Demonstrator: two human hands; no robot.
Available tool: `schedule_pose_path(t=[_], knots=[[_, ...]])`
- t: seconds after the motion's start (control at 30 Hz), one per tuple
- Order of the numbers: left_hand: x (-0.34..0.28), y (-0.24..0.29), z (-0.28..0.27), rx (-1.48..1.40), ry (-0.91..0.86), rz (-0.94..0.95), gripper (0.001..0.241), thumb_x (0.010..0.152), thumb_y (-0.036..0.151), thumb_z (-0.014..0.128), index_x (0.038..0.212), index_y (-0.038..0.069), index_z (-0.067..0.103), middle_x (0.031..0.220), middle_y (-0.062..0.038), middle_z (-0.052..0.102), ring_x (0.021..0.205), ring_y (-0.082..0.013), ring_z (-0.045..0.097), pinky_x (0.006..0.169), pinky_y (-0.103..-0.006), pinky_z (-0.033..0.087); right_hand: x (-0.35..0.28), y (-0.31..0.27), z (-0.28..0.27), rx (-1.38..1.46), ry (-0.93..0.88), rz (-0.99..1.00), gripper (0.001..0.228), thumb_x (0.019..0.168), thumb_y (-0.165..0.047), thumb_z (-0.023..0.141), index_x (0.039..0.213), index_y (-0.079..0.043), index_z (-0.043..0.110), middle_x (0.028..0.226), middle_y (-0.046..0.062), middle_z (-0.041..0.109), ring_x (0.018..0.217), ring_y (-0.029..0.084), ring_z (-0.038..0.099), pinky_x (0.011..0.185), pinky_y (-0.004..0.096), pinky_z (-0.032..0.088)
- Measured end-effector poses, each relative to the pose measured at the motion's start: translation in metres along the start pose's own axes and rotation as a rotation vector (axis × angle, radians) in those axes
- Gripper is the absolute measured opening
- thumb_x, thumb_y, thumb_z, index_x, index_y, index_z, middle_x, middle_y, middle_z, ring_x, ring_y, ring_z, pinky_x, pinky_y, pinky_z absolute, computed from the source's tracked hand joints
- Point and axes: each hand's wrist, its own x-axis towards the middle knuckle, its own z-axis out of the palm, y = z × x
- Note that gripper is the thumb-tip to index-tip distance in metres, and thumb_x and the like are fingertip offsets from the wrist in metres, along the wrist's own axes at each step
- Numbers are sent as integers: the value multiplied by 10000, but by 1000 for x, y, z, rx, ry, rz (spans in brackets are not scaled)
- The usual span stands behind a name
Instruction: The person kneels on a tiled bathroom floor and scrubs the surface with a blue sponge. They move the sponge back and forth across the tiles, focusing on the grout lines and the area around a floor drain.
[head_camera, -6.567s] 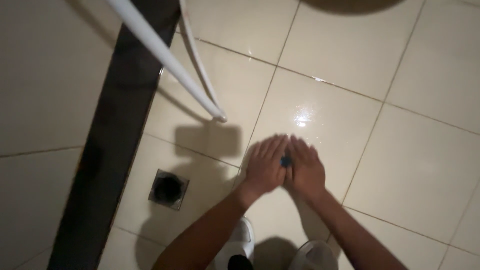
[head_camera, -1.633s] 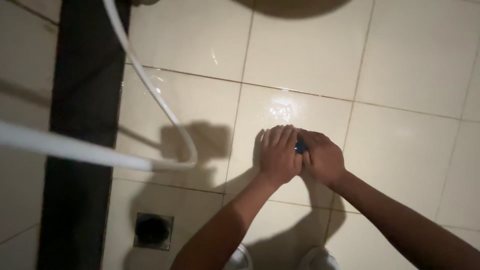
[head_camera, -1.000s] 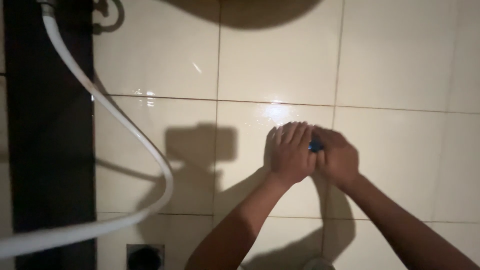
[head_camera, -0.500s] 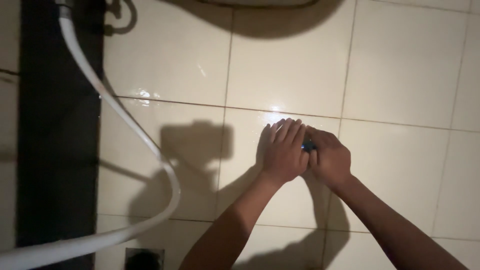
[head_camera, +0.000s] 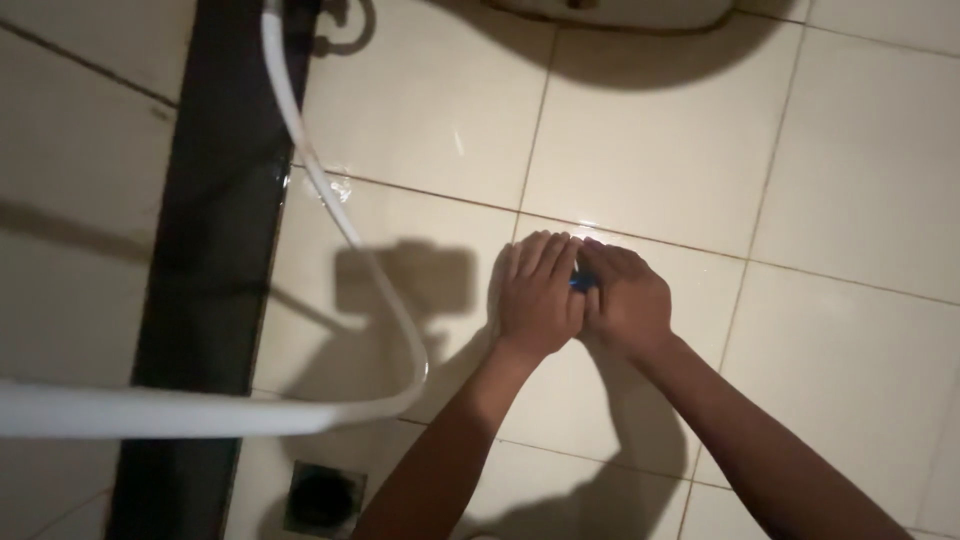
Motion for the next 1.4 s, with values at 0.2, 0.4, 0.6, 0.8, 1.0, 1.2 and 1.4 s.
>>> schedule_pose_path(t=[0.2, 0.4, 0.6, 0.8, 1.0, 1.2, 1.4], knots=[[32, -18, -21, 52, 0, -56, 585, 890, 324, 559, 1406, 51, 581, 1483, -175, 560, 1435, -394, 452, 1198, -622, 271, 47, -7, 7, -58, 12, -17, 489, 803, -133, 585, 1271, -82, 716, 1319, 114, 702, 1166, 326, 656, 921, 433, 565], [-16, -2, -4, -7, -27, -56, 558, 906, 306, 531, 1401, 52, 579, 1490, -157, 568, 1449, -382, 451, 1247, -611, 268, -5, -8, -2, 6, -133, -27, 511, 801, -150, 575, 1293, -75, 692, 1334, 122, 690, 1187, 345, 639, 952, 446, 545], [-97, 50, -3, 79, -172, -33, 580, 887, 334, 536, 1382, 33, 560, 1480, -181, 541, 1422, -378, 442, 1206, -667, 223, -101, -28, -20, 14, -242, 107, 572, 796, -139, 553, 1356, -61, 637, 1391, 157, 641, 1223, 354, 616, 1055, 462, 502], [-133, 69, 3, 8, -285, 34, 635, 855, 336, 570, 1392, -3, 546, 1492, -203, 519, 1424, -400, 424, 1192, -657, 225, -165, -7, 3, 12, -141, 60, 598, 816, -200, 574, 1401, -71, 589, 1466, 160, 585, 1324, 357, 554, 1145, 528, 397], [-85, 89, 8, 18, -223, -14, 544, 884, 310, 568, 1365, 57, 581, 1433, -156, 578, 1409, -354, 463, 1211, -650, 246, -130, 40, -4, -159, -67, -21, 618, 819, -202, 604, 1424, -77, 581, 1475, 192, 575, 1332, 379, 537, 1143, 539, 371], [-108, 109, 10, 43, -249, 117, 577, 897, 299, 564, 1391, 1, 562, 1441, -204, 558, 1362, -378, 474, 1159, -615, 278, -168, 0, -50, 38, -108, 152, 663, 724, -198, 639, 1369, -55, 580, 1410, 207, 580, 1285, 394, 535, 1128, 532, 374], [-133, 126, 29, -25, -327, 135, 588, 873, 304, 546, 1380, 7, 565, 1440, -178, 580, 1377, -356, 470, 1151, -619, 270, -215, 35, -23, 50, -117, 188, 633, 773, -154, 584, 1402, -77, 592, 1416, 161, 610, 1299, 350, 557, 1156, 546, 355]])
